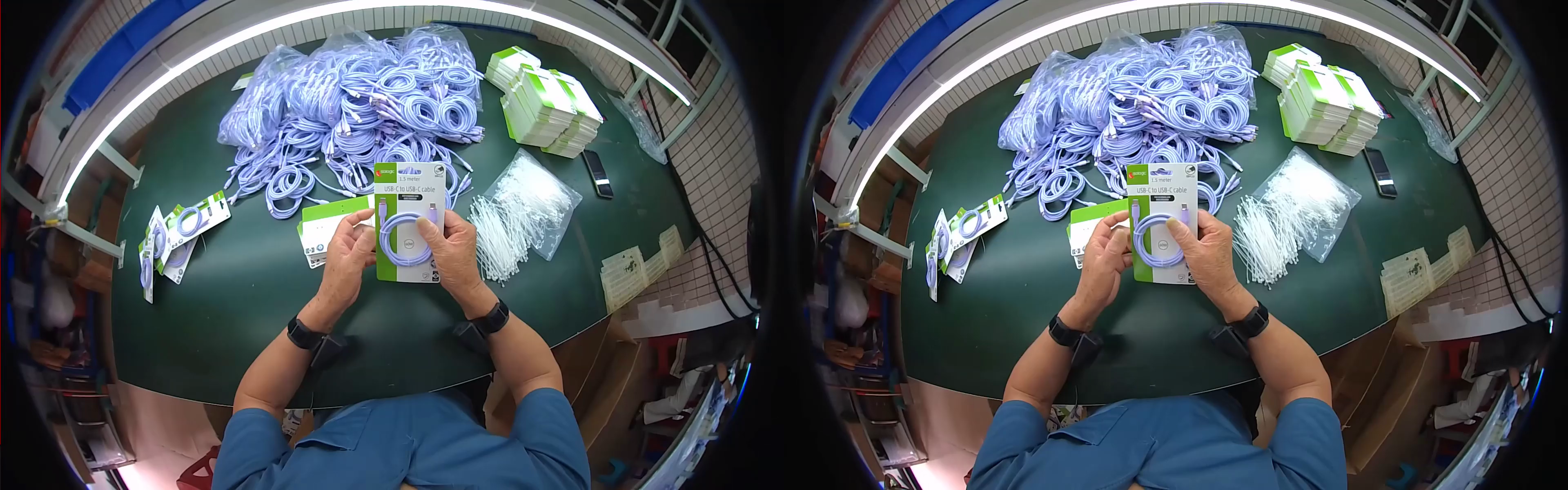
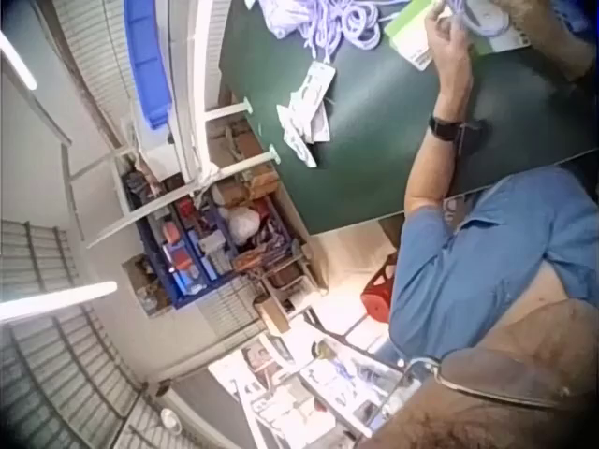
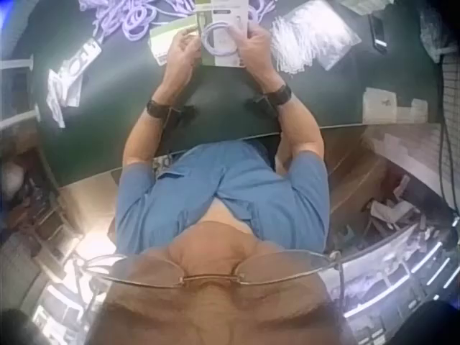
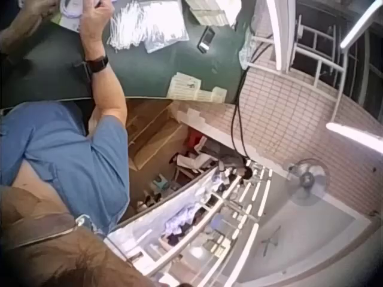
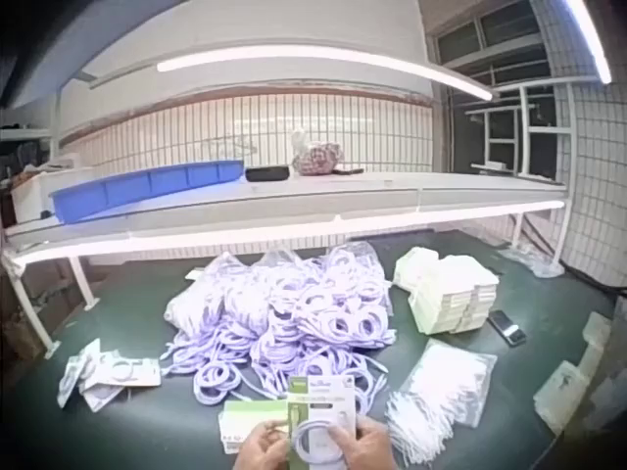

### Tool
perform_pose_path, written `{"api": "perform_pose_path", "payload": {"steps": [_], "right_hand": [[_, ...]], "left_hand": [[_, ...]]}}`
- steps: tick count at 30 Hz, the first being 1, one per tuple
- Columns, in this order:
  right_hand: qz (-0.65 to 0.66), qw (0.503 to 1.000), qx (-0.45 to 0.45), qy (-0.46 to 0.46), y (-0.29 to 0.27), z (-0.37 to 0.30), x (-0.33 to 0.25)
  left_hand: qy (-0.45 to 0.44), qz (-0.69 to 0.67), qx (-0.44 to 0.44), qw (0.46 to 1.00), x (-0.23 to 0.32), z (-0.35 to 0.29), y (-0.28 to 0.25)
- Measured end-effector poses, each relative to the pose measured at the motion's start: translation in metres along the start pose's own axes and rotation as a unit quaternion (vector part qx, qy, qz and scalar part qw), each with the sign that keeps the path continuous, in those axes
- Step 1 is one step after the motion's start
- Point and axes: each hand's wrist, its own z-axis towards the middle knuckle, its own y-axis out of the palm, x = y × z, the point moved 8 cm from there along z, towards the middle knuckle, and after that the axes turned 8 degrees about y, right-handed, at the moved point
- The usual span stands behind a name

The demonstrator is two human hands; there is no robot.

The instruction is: The person picks up a USB cable and a cardboard backing, aligns the cable onto the backing, and secures it by threading a zip tie through the holes and tightening it by hand. After setting the assembly aside, they pick up another cable and card to repeat the process.

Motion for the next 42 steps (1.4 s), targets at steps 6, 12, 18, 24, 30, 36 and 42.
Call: {"api": "perform_pose_path", "payload": {"steps": [6,12,18,24,30,36,42], "right_hand": [[-0.102,0.994,-0.024,-0.035,0.009,-0.011,-0.001],[-0.056,0.997,-0.061,0.004,0.016,-0.006,0.005],[-0.012,0.999,-0.039,0.035,0.015,-0.001,0.012],[-0.092,0.993,-0.059,0.051,0.016,-0.006,0.018],[-0.111,0.989,-0.088,0.051,0.017,-0.011,0.018],[-0.154,0.979,-0.11,0.073,0.03,-0.013,0.012],[-0.176,0.969,-0.152,0.082,0.044,-0.013,0.031]], "left_hand": [[-0.03,0.085,-0.021,0.996,0.0,-0.03,0.01],[-0.057,0.054,0.015,0.997,0.012,-0.042,-0.007],[0.001,0.05,0.083,0.995,0.046,-0.046,-0.047],[0.062,0.095,0.154,0.981,0.082,-0.054,-0.101],[0.106,0.061,0.262,0.957,0.128,-0.058,-0.181],[0.231,0.04,0.283,0.93,0.208,-0.048,-0.261],[0.088,0.014,0.319,0.943,0.129,-0.053,-0.257]]}}
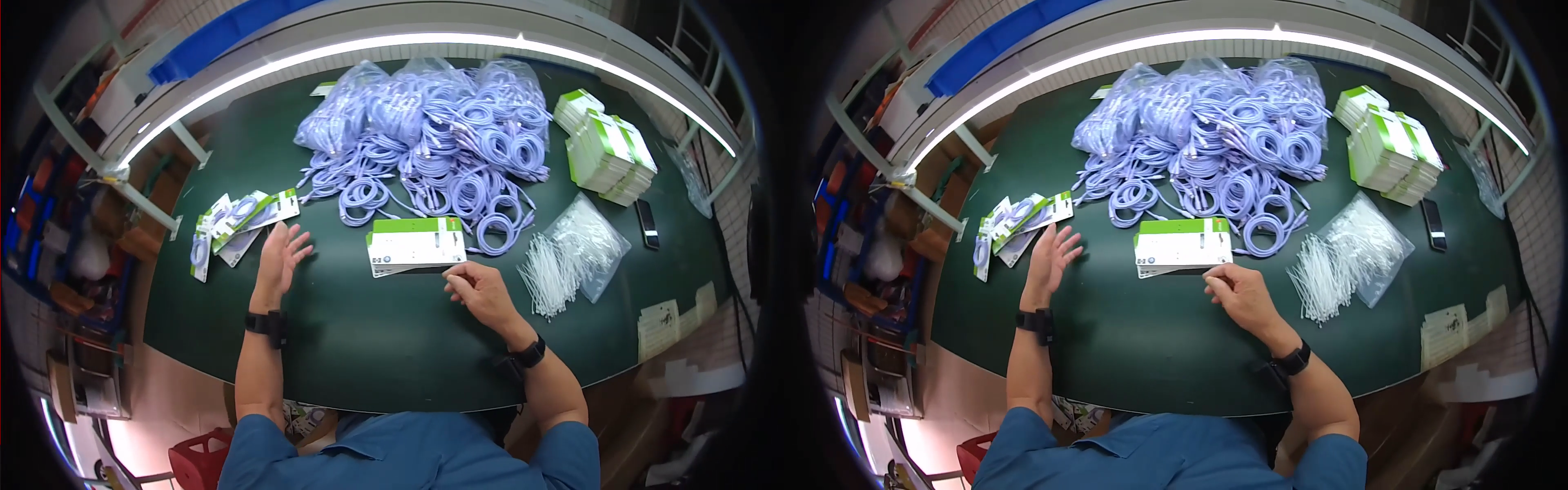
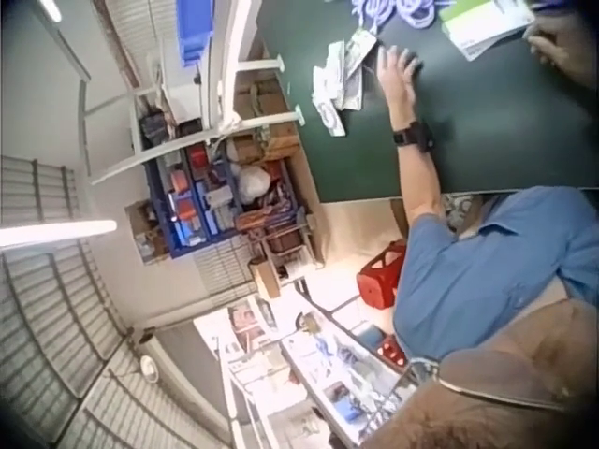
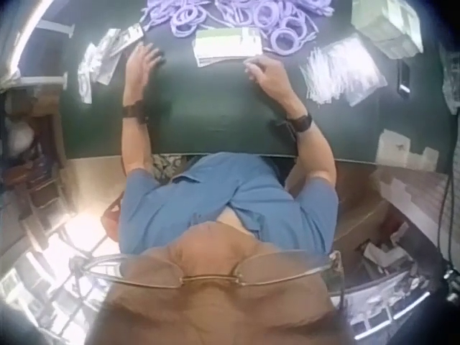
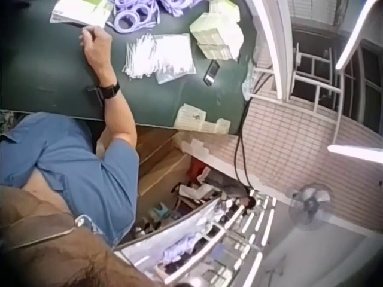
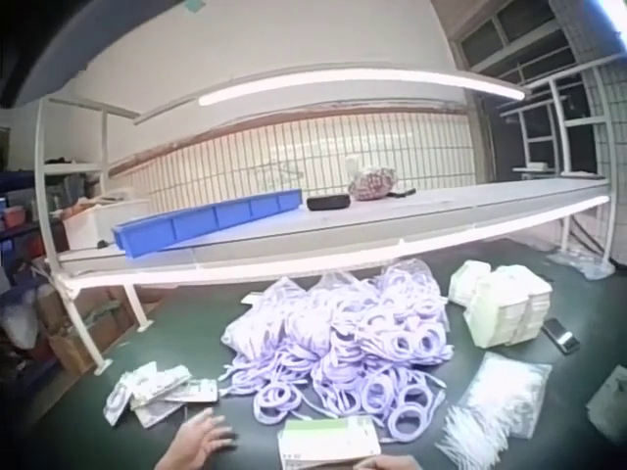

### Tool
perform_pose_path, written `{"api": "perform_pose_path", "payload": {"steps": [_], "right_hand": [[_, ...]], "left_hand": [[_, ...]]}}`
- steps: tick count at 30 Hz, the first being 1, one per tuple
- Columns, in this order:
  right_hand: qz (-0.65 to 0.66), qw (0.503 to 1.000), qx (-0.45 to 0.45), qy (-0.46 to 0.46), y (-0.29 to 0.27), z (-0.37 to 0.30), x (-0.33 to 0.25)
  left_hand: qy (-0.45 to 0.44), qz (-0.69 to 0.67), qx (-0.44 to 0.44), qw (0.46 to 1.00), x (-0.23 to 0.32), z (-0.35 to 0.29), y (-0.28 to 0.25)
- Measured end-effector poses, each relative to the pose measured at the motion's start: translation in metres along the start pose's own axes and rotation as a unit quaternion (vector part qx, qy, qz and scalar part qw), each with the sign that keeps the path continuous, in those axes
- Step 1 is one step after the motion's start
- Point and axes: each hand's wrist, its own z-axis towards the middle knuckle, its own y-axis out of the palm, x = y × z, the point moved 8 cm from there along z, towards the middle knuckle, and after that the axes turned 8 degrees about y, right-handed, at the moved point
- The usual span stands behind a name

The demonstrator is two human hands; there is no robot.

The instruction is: The person picks up a USB cable and a cardboard backing, aligns the cable onto the backing, and secures it by threading a zip tie through the holes and tightening it by hand. After setting the assembly aside, they pick up another cable and card to repeat the process.

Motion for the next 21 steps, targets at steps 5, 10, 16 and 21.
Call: {"api": "perform_pose_path", "payload": {"steps": [5,10,16,21], "right_hand": [[-0.033,0.999,-0.016,-0.02,-0.001,-0.004,-0.001],[-0.034,0.999,-0.007,-0.025,-0.004,-0.005,0.0],[-0.056,0.997,-0.004,-0.044,-0.001,-0.006,-0.007],[-0.045,0.998,-0.002,-0.05,-0.003,-0.006,-0.011]], "left_hand": [[0.033,0.256,-0.181,0.949,-0.024,-0.008,0.061],[0.256,0.489,-0.238,0.799,-0.024,0.009,0.137],[0.447,0.64,-0.216,0.586,-0.04,0.027,0.173],[0.405,0.652,-0.19,0.613,-0.028,0.045,0.168]]}}
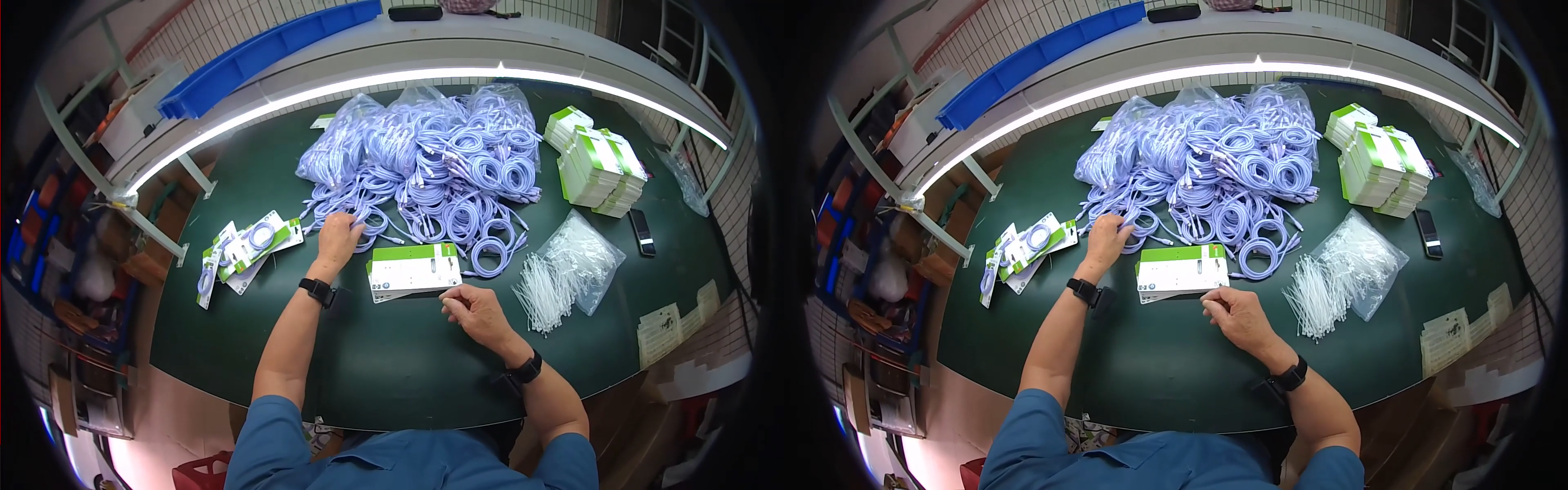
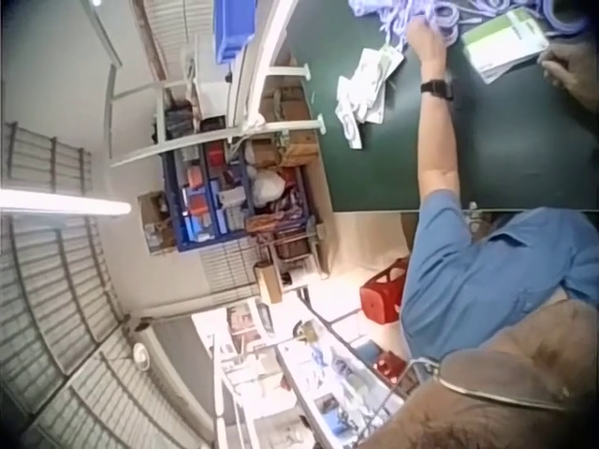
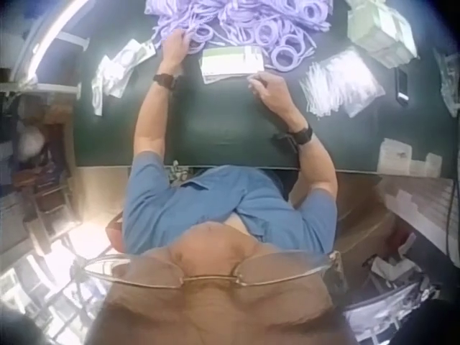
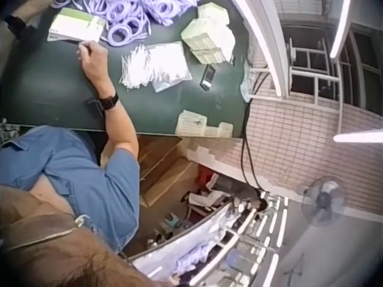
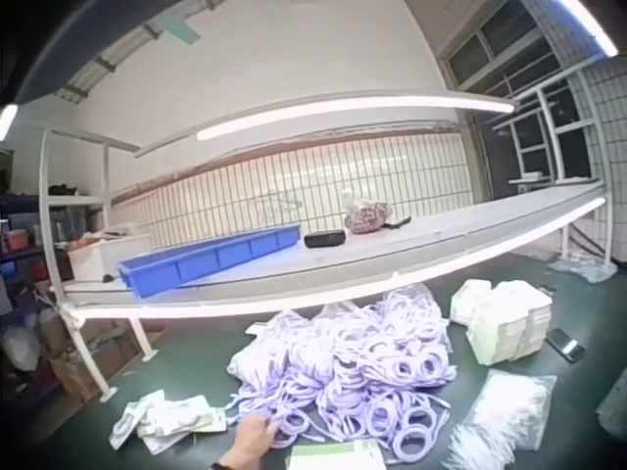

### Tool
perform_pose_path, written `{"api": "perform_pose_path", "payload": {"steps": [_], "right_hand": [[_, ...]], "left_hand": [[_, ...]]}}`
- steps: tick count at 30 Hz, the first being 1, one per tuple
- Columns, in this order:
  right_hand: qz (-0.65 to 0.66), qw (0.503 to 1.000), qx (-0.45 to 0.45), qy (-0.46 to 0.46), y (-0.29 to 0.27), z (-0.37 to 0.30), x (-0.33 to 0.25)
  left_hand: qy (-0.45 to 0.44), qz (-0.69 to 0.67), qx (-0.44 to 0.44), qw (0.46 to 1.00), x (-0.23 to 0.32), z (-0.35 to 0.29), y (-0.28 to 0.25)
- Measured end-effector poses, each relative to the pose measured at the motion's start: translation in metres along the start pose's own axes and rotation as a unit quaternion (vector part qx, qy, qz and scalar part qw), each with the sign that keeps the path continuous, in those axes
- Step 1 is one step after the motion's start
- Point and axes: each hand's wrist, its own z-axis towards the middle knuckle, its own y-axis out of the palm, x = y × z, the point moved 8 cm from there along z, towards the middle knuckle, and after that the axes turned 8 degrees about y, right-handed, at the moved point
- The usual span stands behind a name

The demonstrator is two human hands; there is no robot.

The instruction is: The person picks up a USB cable and a cardboard backing, aligns the cable onto the backing, and secures it by threading a zip tie through the holes and tightening it by hand. After setting the assembly aside, they pick up another cable and card to repeat the process.

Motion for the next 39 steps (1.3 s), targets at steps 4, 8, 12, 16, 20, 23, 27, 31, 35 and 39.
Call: {"api": "perform_pose_path", "payload": {"steps": [4,8,12,16,20,23,27,31,35,39], "right_hand": [[-0.004,1.0,0.003,-0.001,-0.004,-0.002,0.0],[0.034,0.999,0.011,0.024,-0.013,-0.006,-0.003],[0.154,0.986,0.008,0.059,-0.016,-0.002,-0.009],[0.238,0.97,-0.016,0.042,-0.022,0.0,-0.004],[0.239,0.971,-0.01,0.027,-0.026,-0.005,-0.012],[0.227,0.973,-0.005,0.033,-0.026,-0.005,-0.011],[0.236,0.971,-0.018,0.044,-0.023,-0.005,-0.009],[0.249,0.967,-0.047,0.036,-0.02,-0.006,-0.012],[0.235,0.969,-0.072,0.021,-0.016,-0.01,-0.021],[0.271,0.958,-0.08,0.048,-0.01,-0.014,-0.02]], "left_hand": [[-0.102,-0.159,0.075,0.979,-0.007,0.002,-0.023],[-0.226,-0.485,0.05,0.844,0.029,-0.007,-0.027],[-0.265,-0.728,-0.085,0.626,0.125,-0.033,-0.024],[-0.259,-0.76,-0.179,0.569,0.18,-0.057,-0.013],[-0.271,-0.775,-0.203,0.533,0.194,-0.065,-0.006],[-0.272,-0.785,-0.211,0.515,0.197,-0.068,-0.001],[-0.275,-0.786,-0.223,0.506,0.197,-0.07,0.004],[-0.248,-0.803,-0.172,0.514,0.201,-0.071,0.007],[-0.18,-0.722,-0.122,0.657,0.202,-0.065,-0.001],[-0.202,-0.759,-0.151,0.6,0.201,-0.07,-0.001]]}}
